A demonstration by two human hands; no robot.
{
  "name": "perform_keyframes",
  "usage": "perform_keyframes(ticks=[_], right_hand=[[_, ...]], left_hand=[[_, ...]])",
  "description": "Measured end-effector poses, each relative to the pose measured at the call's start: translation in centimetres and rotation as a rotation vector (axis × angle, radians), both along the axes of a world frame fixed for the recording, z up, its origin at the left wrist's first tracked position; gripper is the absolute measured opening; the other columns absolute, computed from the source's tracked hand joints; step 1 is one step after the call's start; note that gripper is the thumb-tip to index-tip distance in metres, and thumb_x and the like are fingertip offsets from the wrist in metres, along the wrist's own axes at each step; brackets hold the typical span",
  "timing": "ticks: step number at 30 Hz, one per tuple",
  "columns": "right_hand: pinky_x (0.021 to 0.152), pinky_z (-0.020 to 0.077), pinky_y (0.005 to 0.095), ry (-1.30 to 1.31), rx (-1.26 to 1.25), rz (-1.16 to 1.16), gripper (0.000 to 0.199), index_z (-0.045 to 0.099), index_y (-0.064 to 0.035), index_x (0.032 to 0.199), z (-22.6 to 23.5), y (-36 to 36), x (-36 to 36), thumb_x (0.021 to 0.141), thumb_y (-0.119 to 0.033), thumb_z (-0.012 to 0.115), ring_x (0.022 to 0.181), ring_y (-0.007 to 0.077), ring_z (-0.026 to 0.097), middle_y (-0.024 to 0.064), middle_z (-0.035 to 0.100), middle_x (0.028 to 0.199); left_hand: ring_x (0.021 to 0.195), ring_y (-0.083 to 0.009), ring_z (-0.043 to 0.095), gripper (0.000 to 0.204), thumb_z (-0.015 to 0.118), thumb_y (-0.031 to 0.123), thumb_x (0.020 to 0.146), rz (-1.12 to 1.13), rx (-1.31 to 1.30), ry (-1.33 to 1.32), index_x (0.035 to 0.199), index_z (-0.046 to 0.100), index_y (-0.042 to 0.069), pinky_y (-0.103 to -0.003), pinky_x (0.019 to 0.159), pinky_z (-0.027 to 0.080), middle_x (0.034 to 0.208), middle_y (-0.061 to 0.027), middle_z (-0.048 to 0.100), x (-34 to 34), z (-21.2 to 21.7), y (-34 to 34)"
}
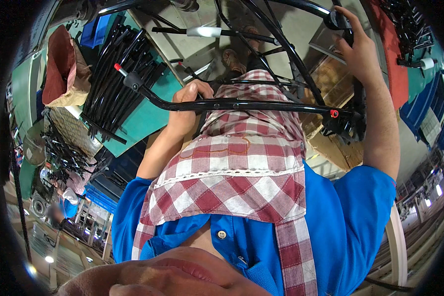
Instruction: The person assembles a black metal frame, likely a chair or table, by inserting and securing components. They use a tool to tighten parts and handle various frame pieces.
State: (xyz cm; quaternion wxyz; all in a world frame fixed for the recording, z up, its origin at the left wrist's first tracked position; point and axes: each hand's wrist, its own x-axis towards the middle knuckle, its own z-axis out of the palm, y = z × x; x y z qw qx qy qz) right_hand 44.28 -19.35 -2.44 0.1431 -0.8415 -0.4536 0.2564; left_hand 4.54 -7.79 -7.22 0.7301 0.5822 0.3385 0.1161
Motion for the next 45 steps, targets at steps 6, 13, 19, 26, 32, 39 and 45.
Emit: perform_keyframes(ticks=[6,13,19,26,32,39,45], right_hand=[[0.103,0.0447,0.0398,-0.025,0.051,0.021,0.061,0.041,-0.0304,0.147,1.0,0.7,-0.5,0.093,-0.009,0.062,0.129,0.0305,0.054,0.0160,0.059,0.135],[0.103,0.0439,0.0372,0.007,0.052,-0.020,0.058,0.044,-0.0293,0.146,1.4,0.4,-0.1,0.094,-0.009,0.062,0.127,0.0277,0.056,0.0145,0.060,0.135],[0.104,0.0426,0.0366,0.024,0.069,-0.045,0.055,0.046,-0.0276,0.145,1.2,-0.4,0.0,0.095,-0.010,0.061,0.130,0.0265,0.054,0.0124,0.058,0.137],[0.096,0.0499,0.0410,-0.077,0.153,-0.008,0.058,0.044,-0.0385,0.144,0.7,-1.1,-0.8,0.094,-0.018,0.065,0.123,0.0317,0.059,0.0141,0.062,0.132],[0.094,0.0515,0.0402,-0.039,0.104,-0.004,0.058,0.043,-0.0392,0.144,0.6,-1.4,-0.7,0.095,-0.017,0.063,0.113,0.0296,0.065,0.0151,0.062,0.131],[0.101,0.0459,0.0384,0.022,0.025,-0.035,0.056,0.045,-0.0289,0.146,2.1,0.1,-0.9,0.095,-0.012,0.060,0.124,0.0250,0.058,0.0149,0.061,0.131],[0.096,0.0465,0.0375,0.016,0.109,-0.014,0.054,0.046,-0.0250,0.146,1.4,0.3,-0.8,0.095,-0.013,0.061,0.116,0.0236,0.061,0.0132,0.065,0.121]], left_hand=[[0.071,-0.0168,0.050,0.050,0.035,0.029,0.107,0.066,0.016,-0.078,0.076,0.057,-0.002,-0.032,0.066,0.039,0.077,-0.0078,0.055,0.3,-0.5,-0.3],[0.072,-0.0176,0.051,0.051,0.034,0.030,0.107,0.062,0.010,-0.085,0.076,0.057,-0.003,-0.033,0.069,0.040,0.078,-0.0081,0.056,0.6,-0.8,-0.4],[0.077,-0.0200,0.055,0.052,0.036,0.032,0.107,0.063,0.014,-0.150,0.075,0.058,-0.003,-0.034,0.074,0.043,0.080,-0.0108,0.059,0.4,-2.5,-0.4],[0.078,-0.0214,0.055,0.051,0.036,0.031,0.106,0.058,0.063,-0.199,0.075,0.058,-0.003,-0.035,0.076,0.044,0.080,-0.0112,0.059,0.1,-4.0,-0.4],[0.074,-0.0196,0.054,0.050,0.035,0.031,0.107,0.067,0.028,-0.150,0.077,0.057,-0.003,-0.033,0.072,0.043,0.079,-0.0101,0.058,-0.4,-1.9,-0.6],[0.071,-0.0170,0.052,0.052,0.035,0.033,0.108,0.083,0.005,-0.067,0.077,0.057,-0.003,-0.031,0.067,0.041,0.077,-0.0081,0.057,-0.1,-0.2,-0.7],[0.071,-0.0178,0.052,0.053,0.034,0.033,0.108,0.075,0.019,-0.111,0.077,0.057,-0.003,-0.032,0.068,0.041,0.077,-0.0082,0.056,0.2,-0.8,-0.4]])
